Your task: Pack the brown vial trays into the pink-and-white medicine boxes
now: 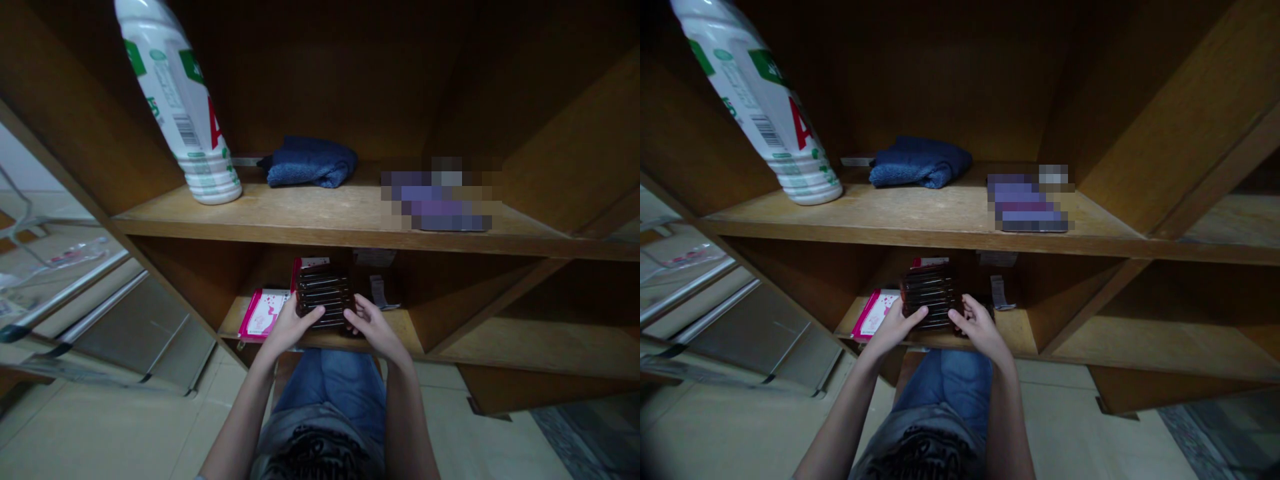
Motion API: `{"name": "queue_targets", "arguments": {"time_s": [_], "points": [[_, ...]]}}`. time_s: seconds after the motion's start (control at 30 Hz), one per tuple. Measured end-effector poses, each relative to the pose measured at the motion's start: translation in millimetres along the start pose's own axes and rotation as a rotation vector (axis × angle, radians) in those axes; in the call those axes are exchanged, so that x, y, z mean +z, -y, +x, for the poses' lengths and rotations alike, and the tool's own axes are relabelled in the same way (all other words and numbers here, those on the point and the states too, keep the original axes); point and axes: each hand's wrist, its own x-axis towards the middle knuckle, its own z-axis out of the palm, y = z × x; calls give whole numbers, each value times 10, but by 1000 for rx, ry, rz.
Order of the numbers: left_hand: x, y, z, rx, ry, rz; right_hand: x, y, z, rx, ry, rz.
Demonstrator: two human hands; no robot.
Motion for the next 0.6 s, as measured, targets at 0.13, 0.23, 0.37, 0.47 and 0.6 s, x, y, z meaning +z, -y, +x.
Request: {"name": "queue_targets", "arguments": {"time_s": [0.13,0.23,0.37,0.47,0.6], "points": [[-30,29,7,-5,59,-58,-13,-122,32,-31,-16,20],[-63,68,-1,-35,91,-86,-24,-157,44,-77,8,30],[-107,30,-19,23,133,-63,-36,-92,27,-134,65,-22],[-116,-46,-23,93,177,-37,-45,-51,11,-150,79,-52],[-87,-50,-27,92,165,-6,-59,-92,19,-159,67,-66]]}}
